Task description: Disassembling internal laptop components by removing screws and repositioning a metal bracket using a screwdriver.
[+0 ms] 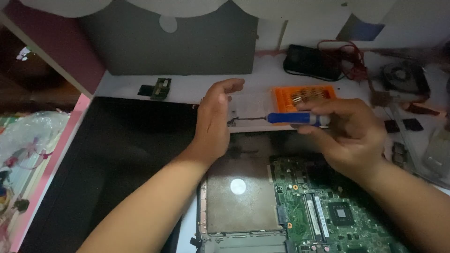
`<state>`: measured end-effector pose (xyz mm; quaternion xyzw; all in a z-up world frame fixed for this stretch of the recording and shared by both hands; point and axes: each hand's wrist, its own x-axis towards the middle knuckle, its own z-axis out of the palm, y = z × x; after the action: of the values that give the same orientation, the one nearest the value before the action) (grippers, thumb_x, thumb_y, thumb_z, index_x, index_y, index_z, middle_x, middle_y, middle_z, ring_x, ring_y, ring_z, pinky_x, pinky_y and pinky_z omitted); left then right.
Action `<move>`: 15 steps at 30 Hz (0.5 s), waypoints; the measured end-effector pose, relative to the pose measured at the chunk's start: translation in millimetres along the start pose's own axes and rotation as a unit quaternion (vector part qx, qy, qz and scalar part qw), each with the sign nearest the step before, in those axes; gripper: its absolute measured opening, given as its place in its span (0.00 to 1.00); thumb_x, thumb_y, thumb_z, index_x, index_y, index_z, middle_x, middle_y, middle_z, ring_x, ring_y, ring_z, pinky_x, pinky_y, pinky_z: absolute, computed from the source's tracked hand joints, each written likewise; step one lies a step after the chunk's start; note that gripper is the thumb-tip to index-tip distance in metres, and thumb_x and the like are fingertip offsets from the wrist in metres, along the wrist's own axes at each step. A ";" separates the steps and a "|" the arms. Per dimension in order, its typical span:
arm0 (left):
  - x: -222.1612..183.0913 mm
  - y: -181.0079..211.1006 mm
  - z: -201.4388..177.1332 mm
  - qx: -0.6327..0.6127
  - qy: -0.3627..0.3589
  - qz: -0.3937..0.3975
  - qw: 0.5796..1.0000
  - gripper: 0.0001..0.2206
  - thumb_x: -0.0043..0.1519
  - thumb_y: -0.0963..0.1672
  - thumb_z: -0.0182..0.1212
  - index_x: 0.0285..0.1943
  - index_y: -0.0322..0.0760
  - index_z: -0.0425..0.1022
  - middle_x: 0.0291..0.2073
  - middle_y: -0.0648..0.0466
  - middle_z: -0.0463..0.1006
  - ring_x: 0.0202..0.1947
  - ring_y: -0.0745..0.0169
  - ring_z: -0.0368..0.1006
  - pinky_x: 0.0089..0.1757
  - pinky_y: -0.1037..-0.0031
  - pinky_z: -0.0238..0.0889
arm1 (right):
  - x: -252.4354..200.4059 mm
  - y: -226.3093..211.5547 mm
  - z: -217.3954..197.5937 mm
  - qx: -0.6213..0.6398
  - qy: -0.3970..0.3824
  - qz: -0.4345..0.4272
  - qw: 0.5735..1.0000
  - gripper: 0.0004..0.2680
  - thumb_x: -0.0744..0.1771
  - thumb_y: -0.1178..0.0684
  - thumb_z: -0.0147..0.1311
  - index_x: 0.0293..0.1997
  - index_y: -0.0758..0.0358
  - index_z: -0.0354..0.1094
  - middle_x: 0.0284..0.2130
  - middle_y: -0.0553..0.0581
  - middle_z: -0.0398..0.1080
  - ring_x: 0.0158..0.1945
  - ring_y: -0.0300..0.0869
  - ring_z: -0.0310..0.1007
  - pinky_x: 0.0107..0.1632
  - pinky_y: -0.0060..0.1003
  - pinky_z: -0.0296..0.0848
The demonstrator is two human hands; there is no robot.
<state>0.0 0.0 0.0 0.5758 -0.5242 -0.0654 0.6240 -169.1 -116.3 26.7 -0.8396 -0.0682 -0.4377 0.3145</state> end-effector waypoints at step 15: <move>2.1 -0.5 0.9 0.012 0.002 -0.003 1.000 0.18 0.55 0.50 0.35 0.46 0.34 0.60 0.42 0.48 0.65 0.44 0.58 0.63 0.42 0.71 0.57 | -2.6 3.1 -6.2 0.003 0.046 0.017 0.999 0.10 0.59 0.62 0.47 0.39 0.70 0.51 0.34 0.65 0.62 0.41 0.48 0.68 0.41 0.32 0.73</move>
<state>0.5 -2.2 0.6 0.5847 -0.5221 -0.0594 0.6181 -173.8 -122.0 25.8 -0.8187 -0.0404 -0.4701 0.3273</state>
